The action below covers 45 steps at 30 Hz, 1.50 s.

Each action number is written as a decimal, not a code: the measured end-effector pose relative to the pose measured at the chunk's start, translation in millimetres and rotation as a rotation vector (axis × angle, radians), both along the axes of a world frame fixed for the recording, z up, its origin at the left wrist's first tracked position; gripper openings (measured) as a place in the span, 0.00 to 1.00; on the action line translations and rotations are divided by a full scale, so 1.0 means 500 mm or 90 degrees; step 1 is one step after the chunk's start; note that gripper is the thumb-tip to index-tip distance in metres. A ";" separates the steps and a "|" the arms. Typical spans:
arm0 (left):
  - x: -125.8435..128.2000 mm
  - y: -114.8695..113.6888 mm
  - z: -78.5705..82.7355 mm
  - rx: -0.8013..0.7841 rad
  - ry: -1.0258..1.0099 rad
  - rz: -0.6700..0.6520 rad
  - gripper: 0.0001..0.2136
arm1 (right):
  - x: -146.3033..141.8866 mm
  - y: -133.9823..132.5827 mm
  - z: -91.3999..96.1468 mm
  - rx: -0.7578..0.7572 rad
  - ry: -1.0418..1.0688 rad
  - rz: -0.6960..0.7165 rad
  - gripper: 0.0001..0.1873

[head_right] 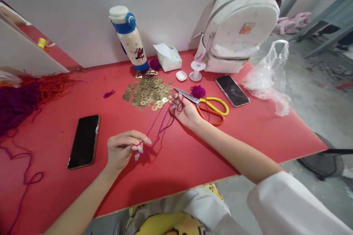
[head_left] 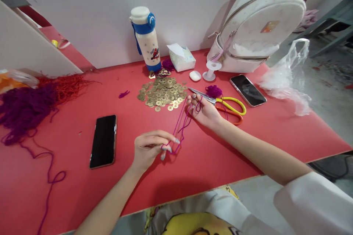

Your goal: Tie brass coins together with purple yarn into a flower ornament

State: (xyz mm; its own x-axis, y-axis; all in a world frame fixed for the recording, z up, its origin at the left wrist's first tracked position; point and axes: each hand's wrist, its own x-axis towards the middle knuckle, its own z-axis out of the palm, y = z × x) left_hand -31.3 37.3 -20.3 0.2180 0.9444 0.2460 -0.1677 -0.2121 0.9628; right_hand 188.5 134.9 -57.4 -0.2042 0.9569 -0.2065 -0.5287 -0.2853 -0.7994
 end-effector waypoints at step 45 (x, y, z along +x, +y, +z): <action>0.014 0.022 -0.036 0.002 0.392 0.125 0.08 | -0.049 -0.139 0.059 0.679 -0.620 0.104 0.14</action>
State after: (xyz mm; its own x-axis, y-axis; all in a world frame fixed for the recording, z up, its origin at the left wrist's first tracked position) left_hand -24.1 48.2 -38.4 0.1425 0.9807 0.1340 0.4570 -0.1852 0.8700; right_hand 164.0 65.3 -27.6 -0.5208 0.7211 0.4569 0.3161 0.6601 -0.6815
